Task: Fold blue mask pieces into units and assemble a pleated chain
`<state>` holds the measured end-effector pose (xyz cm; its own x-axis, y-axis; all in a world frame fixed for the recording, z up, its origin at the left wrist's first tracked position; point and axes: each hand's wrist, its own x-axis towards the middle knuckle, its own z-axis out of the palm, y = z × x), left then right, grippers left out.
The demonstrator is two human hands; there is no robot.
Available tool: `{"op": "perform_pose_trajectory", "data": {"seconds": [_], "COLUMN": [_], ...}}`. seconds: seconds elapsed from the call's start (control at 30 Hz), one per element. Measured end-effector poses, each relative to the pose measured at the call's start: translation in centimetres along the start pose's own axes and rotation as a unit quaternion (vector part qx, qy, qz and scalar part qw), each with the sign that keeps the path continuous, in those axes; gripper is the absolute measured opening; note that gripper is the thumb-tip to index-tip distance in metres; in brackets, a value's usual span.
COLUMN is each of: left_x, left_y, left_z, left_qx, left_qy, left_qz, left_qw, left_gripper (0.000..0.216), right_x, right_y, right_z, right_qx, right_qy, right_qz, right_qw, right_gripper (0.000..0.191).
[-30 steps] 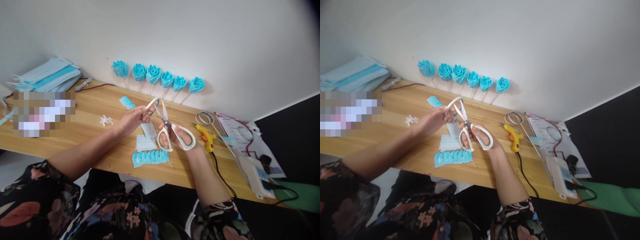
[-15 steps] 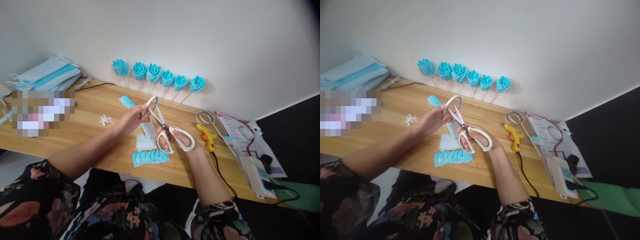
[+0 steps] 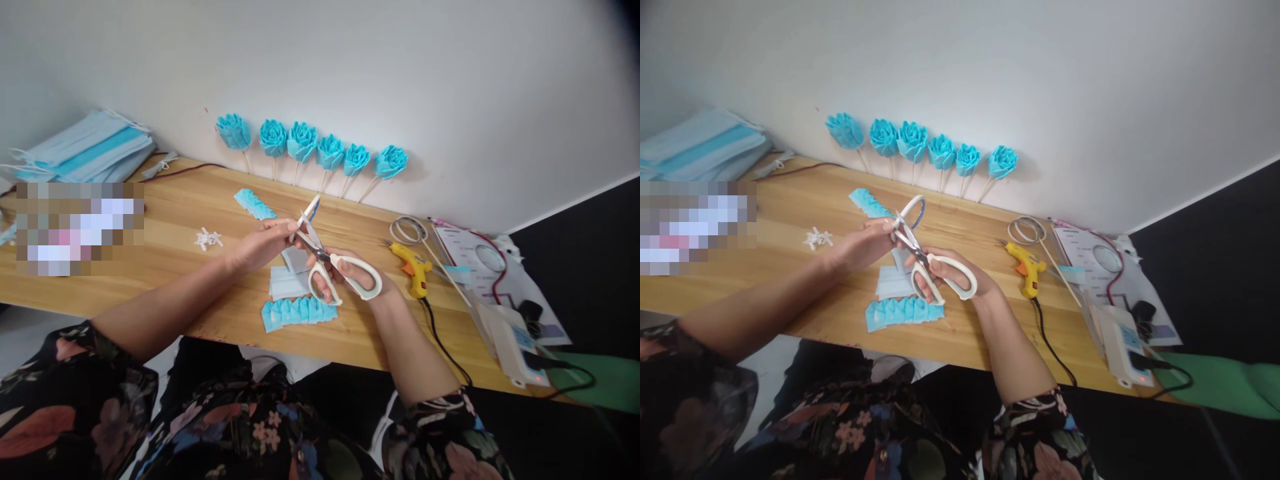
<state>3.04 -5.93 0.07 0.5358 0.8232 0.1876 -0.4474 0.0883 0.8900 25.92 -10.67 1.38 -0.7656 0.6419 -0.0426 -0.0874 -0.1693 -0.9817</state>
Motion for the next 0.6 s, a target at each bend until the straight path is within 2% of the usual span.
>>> {"op": "perform_pose_trajectory", "data": {"seconds": [0.27,0.47,0.6], "left_x": [-0.32,-0.78,-0.79], "left_y": [-0.13,0.7,0.62], "left_z": [0.1,0.66,0.54], "left_qx": [0.045,0.124,0.113], "left_qy": [-0.014,-0.064,-0.058], "left_qz": [0.018,0.01,0.023], "left_qw": [0.999,0.99,0.992], "left_gripper": [0.033,0.033,0.028], "right_x": [0.09,0.09,0.23], "right_y": [0.18,0.42,0.67], "right_z": [0.28,0.2,0.16], "right_qx": [0.028,0.025,0.06], "right_qy": [-0.006,-0.008,-0.01], "right_qz": [-0.024,-0.032,-0.026], "right_qw": [0.999,0.999,0.998], "right_gripper": [0.054,0.057,0.059]}}
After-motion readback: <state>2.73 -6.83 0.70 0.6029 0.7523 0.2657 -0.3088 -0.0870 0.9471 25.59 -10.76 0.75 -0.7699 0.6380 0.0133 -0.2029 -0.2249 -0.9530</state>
